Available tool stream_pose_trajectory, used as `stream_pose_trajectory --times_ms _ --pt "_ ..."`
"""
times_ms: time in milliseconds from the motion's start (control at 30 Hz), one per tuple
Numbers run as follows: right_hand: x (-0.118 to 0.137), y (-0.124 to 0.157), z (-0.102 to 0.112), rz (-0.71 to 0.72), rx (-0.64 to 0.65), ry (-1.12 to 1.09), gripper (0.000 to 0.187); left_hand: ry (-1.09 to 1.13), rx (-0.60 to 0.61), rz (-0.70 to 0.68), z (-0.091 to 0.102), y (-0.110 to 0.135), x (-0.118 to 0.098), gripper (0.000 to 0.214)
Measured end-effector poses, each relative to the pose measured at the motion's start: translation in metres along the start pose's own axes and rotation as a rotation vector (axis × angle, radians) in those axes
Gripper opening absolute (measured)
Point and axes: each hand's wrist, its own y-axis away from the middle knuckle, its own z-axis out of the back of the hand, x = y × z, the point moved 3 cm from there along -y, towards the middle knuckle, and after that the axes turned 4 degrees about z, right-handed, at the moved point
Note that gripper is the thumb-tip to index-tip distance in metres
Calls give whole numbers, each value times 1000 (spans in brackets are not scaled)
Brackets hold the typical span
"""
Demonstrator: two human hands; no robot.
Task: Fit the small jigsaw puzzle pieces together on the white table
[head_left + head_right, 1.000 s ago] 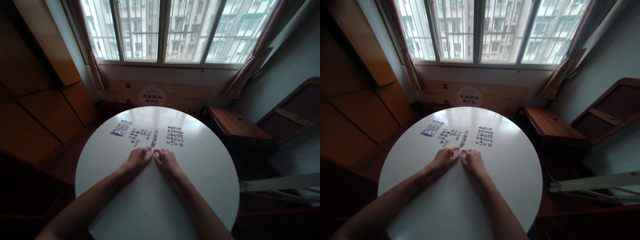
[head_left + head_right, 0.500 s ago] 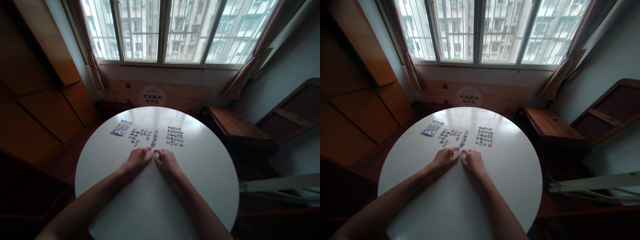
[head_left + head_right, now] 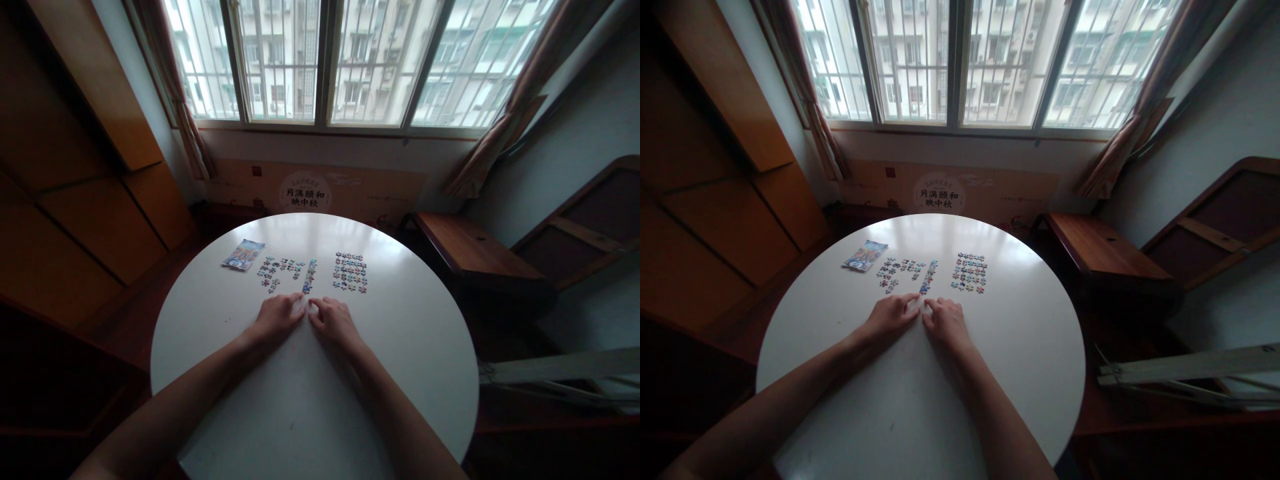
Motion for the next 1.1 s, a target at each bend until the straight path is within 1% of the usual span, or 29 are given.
stream_pose_trajectory --times_ms 467,733,933,1100 --pt "0 0 0 -8 3 2 34 44 40 52 4 2 -3 42" --pt "-1 -1 -1 -2 -9 8 34 31 34 24 5 1 -4 41" --pt "-1 -2 -1 -12 18 16 34 30 47 46 5 1 -4 42" --pt "-1 -1 0 -9 17 14 34 18 23 14 3 1 -2 42"
